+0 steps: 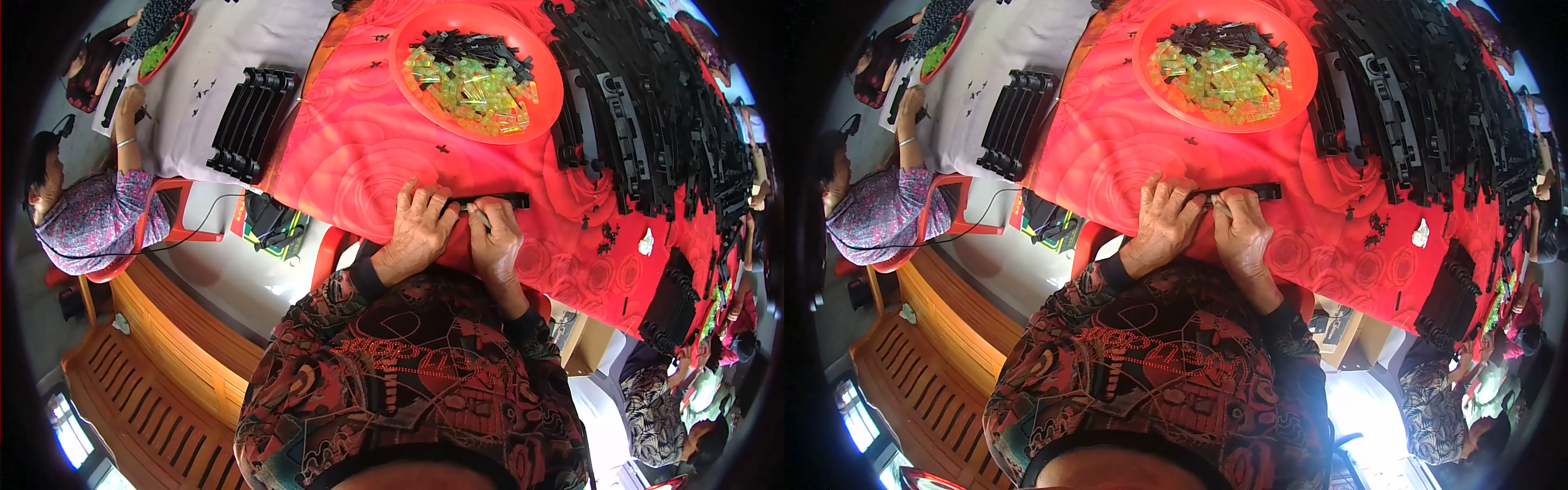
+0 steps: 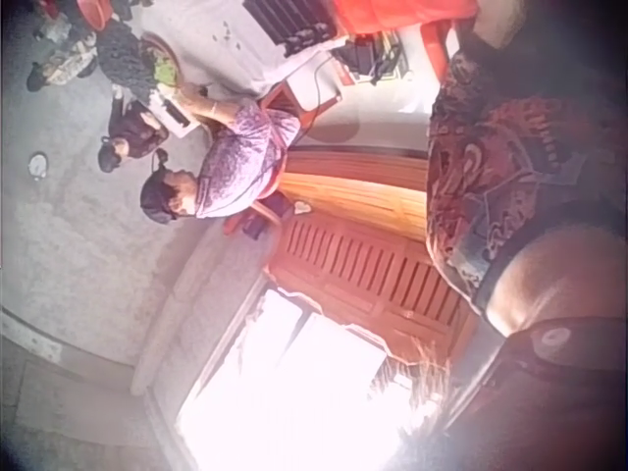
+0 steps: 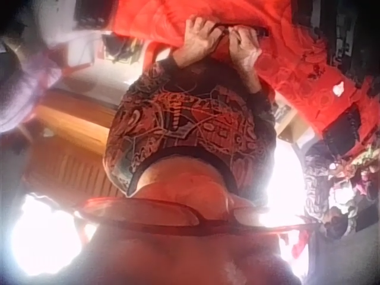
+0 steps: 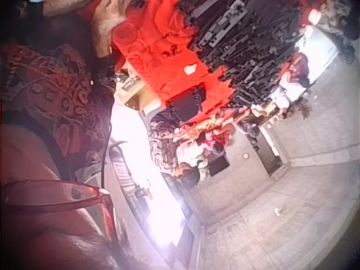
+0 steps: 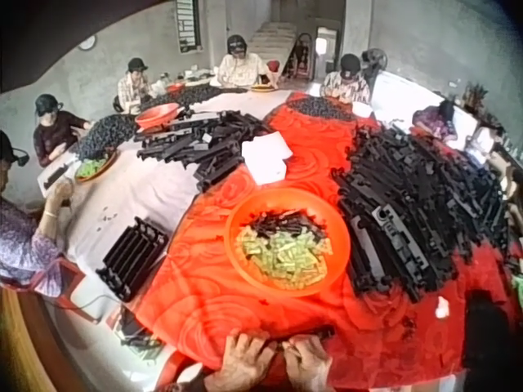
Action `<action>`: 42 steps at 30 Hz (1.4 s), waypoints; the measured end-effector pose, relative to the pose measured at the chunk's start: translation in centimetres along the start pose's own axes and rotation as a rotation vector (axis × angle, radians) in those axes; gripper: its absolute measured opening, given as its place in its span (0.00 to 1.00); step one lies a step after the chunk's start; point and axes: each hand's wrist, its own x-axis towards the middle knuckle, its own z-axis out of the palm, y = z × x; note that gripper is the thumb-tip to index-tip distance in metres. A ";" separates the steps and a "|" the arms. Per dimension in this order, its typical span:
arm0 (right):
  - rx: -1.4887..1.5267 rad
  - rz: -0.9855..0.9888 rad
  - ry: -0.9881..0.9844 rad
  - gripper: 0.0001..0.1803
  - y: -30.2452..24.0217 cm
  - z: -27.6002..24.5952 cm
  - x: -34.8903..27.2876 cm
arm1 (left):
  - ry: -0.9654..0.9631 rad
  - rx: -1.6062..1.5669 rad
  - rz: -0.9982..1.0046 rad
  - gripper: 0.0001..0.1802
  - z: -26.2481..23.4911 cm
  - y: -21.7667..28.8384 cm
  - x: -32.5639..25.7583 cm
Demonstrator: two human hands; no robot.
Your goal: The person assembles plastic frames by inserting small pins into each frame using a metal tool, and stacks the completed frames to the side.
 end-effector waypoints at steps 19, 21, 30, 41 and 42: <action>0.307 0.465 0.073 0.14 -1.7 -6.6 2.2 | -0.171 0.014 0.006 0.14 0.0 -0.4 -0.2; 0.462 0.461 0.054 0.15 -0.7 -6.2 2.0 | -0.181 0.023 0.014 0.13 0.0 -0.5 -0.2; 0.601 0.411 -0.099 0.07 0.3 -4.7 1.5 | -0.192 -0.004 0.093 0.13 -0.6 -1.6 -0.4; 0.346 0.207 -0.171 0.07 -0.6 -2.7 1.9 | -0.261 -0.109 0.044 0.11 -1.5 -1.6 0.4; 0.319 0.178 -0.173 0.07 -0.6 -2.6 2.0 | -0.270 -0.139 0.040 0.11 -1.5 -1.7 0.5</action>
